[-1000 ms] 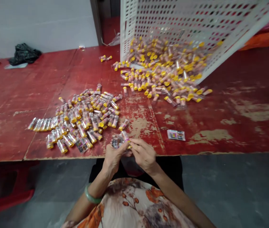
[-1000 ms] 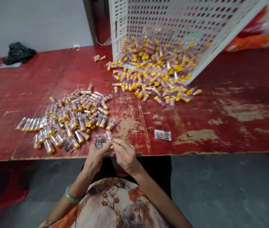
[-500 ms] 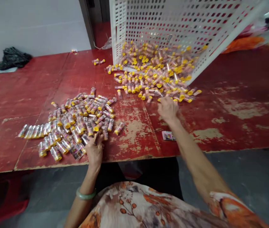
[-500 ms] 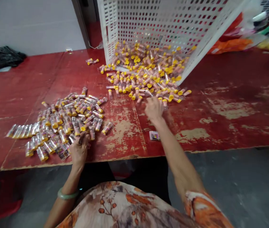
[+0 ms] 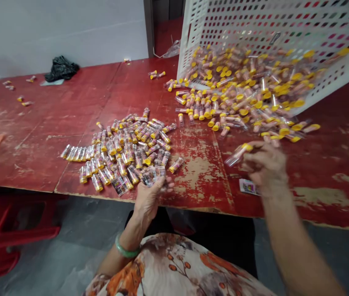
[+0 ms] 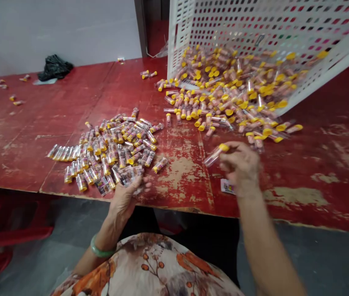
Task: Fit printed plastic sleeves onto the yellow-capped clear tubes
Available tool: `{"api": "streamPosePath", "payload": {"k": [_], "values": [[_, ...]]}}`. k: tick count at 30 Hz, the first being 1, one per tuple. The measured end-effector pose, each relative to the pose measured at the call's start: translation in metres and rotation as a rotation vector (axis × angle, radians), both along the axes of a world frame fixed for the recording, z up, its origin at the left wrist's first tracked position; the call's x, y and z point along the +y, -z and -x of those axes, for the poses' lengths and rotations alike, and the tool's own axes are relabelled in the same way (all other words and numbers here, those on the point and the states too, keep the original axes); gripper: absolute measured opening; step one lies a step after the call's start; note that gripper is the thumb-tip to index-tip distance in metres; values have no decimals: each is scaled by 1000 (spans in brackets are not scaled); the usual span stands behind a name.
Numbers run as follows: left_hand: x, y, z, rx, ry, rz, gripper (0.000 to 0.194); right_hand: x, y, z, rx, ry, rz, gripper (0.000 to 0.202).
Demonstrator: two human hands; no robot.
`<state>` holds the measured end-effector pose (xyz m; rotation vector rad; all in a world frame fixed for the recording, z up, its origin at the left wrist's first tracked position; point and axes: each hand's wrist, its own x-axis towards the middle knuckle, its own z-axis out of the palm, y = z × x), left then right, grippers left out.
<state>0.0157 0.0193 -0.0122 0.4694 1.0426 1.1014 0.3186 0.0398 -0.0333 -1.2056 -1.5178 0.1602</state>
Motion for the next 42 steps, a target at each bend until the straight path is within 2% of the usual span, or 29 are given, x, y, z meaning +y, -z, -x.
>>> {"api": "streamPosePath", "payload": {"k": [2,3,4,6,7,9,12,14,17,20,23,26,28,31,36,42], "values": [[-5,3,-12,-34,46,19,36,-30,1,52,121,-114,113,37],[-7,4,-16,-45,62,20,36,-43,2,77,399,-274,230,40],[-9,5,-19,-50,68,14,37,-54,4,99,663,-378,339,40],[-13,5,-23,-49,59,-3,37,-69,6,131,1043,-458,553,35],[-16,5,-24,-46,55,-7,36,-74,6,141,1141,-433,646,32],[-23,6,-25,-39,72,2,34,-81,5,149,1135,-340,785,25],[-34,10,-25,-35,154,36,31,-86,1,147,840,-272,820,18],[-39,12,-24,-40,195,68,32,-86,-1,144,710,-270,788,15],[-39,13,-21,-45,224,117,35,-80,-7,141,686,-303,852,16],[-33,8,-18,-58,172,85,34,-75,-16,134,599,-363,931,18],[-26,2,-19,-77,67,41,35,-79,-24,121,615,-335,858,20],[-24,-2,-22,-114,11,43,36,-95,-25,111,674,-344,676,19],[-24,-2,-24,-146,-9,72,35,-108,-24,110,572,-329,561,19],[-25,-2,-27,-168,-31,130,31,-122,-23,118,302,-254,394,19],[-27,-3,-31,-194,-13,181,31,-125,-17,135,64,-153,89,37],[-29,-8,-31,-267,10,308,34,-123,-2,137,-135,-22,-55,46]]}}
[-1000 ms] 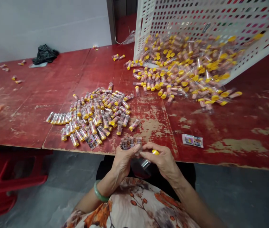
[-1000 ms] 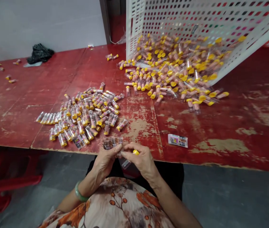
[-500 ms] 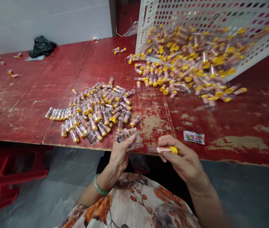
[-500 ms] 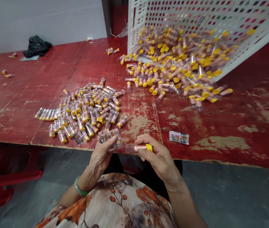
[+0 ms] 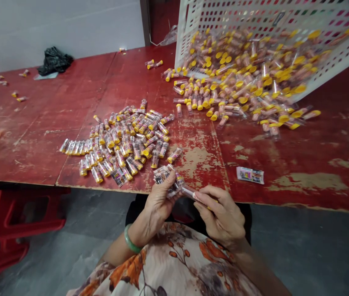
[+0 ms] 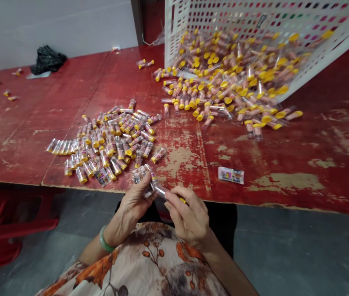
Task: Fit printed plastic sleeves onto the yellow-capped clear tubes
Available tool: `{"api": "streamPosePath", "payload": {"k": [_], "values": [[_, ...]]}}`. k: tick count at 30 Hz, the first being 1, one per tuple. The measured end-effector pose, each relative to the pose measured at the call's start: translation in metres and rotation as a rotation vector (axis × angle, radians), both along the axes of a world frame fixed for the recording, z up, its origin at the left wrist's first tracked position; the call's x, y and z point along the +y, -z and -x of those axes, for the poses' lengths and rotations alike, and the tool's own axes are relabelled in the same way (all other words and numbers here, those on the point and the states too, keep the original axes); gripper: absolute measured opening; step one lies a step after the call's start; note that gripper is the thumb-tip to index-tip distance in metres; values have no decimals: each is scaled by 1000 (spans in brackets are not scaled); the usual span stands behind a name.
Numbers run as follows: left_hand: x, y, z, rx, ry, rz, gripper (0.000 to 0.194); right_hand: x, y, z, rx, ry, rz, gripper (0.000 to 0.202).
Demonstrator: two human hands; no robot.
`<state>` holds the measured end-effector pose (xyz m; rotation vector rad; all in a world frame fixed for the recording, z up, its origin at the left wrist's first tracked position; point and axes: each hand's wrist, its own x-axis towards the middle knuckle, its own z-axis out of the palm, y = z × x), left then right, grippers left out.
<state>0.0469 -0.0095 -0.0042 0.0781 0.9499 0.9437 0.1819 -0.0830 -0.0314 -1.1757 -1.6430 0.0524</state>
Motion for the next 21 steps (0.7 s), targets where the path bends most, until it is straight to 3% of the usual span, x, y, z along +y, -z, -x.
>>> {"api": "streamPosePath", "payload": {"k": [6,10,15,21], "values": [[-2,-1,-1,-12,2,47,30,-2,2,11,-92,174,-111,45],[-3,-2,-1,-30,32,67,27,-3,4,17,-50,207,-136,46],[-1,4,0,-18,-39,131,26,-6,12,10,-235,227,-90,52],[-4,7,-1,24,-25,-46,31,-7,12,13,-250,262,-112,52]]}}
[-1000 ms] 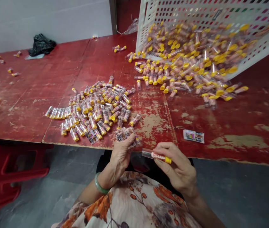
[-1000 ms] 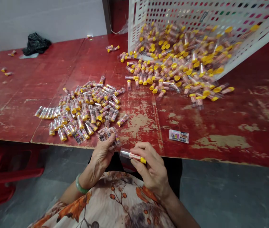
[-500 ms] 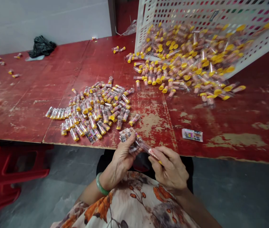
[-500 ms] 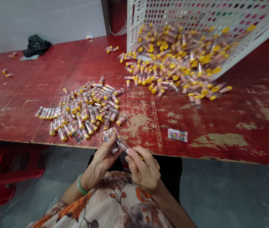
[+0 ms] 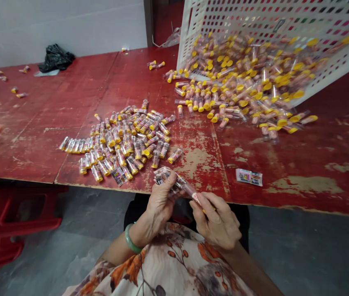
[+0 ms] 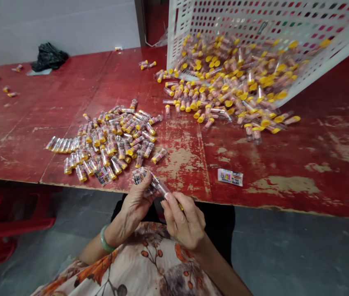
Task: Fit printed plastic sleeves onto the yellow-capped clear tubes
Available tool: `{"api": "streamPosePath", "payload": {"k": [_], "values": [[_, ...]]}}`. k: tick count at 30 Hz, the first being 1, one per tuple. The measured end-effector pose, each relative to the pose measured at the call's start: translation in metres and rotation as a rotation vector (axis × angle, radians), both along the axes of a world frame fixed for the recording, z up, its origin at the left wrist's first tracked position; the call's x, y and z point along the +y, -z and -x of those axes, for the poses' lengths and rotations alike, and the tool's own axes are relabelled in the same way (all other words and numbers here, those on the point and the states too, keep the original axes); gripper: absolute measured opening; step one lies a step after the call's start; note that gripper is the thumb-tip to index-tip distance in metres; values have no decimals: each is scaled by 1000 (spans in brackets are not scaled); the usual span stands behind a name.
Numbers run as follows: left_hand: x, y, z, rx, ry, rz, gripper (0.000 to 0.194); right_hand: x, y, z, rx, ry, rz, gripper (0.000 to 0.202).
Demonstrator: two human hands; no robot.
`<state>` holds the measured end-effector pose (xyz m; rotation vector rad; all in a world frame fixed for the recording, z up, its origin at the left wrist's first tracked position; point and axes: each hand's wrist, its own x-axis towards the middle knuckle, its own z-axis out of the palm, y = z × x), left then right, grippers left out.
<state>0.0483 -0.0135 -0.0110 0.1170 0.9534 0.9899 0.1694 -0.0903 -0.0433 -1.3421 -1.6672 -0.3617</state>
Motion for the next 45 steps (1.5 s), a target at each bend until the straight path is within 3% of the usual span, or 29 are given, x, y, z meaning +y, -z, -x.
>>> {"api": "streamPosePath", "payload": {"k": [7,10,14,19,23,27,29,36,41,45], "values": [[2,-4,2,-8,22,65,33,13,-13,12,329,-23,-14,38],[3,-3,2,-18,23,100,32,13,-12,11,279,7,-31,41],[1,2,0,-7,38,11,35,8,-2,11,71,45,-25,56],[-4,3,-2,45,19,-103,35,11,4,17,111,49,-63,59],[-4,2,-1,44,43,-126,35,22,2,16,256,-61,-63,49],[3,3,6,49,124,-108,35,23,0,5,367,-305,197,33],[4,4,9,56,160,-113,34,21,0,1,417,-340,254,31],[-4,4,7,72,204,-111,34,30,6,1,327,-265,63,34],[-5,3,7,107,209,-127,37,33,5,1,408,-305,111,30],[-5,2,6,122,177,-156,37,30,6,3,323,-234,33,33]]}}
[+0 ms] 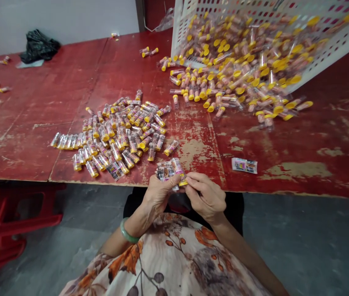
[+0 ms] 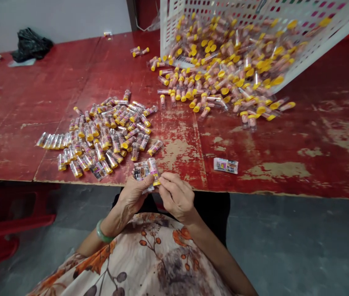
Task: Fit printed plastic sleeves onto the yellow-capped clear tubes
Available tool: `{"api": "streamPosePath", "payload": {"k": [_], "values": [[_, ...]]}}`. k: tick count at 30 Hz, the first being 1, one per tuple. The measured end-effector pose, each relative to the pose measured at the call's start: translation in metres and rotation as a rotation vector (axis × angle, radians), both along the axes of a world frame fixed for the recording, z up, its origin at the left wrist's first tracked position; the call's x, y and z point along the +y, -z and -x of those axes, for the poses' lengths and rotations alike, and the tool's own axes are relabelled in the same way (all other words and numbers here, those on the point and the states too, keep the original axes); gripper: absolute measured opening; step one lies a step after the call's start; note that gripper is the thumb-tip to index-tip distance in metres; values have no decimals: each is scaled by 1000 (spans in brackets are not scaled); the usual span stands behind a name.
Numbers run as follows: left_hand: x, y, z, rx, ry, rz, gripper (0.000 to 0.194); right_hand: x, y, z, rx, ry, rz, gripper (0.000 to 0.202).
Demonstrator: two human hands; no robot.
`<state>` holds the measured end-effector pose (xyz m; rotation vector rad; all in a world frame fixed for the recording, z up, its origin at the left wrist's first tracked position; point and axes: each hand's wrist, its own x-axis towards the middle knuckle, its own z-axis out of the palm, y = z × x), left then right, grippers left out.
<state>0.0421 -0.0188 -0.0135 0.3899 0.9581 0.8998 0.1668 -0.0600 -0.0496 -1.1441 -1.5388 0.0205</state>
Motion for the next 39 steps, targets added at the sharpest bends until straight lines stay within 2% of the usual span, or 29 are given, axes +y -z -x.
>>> {"api": "streamPosePath", "payload": {"k": [5,10,16,20,24,26,33,39], "values": [[-3,-2,-1,-2,18,-37,34,0,-3,3,-126,96,-65,28],[-7,-3,-2,22,17,-4,36,2,-10,6,-188,175,-147,21],[-11,-1,-5,17,2,-37,33,0,-2,4,-236,216,-180,20],[-10,1,-3,24,10,-60,35,-1,4,2,-194,164,-161,24],[-6,3,-1,29,6,-98,33,-2,4,3,48,102,6,32],[-5,4,0,13,1,-113,31,-3,3,4,101,108,16,32],[-5,3,0,-6,39,-85,29,-4,-1,2,-30,152,-68,33],[-3,0,0,-22,-15,-93,29,-11,2,0,-68,119,-43,38]]}}
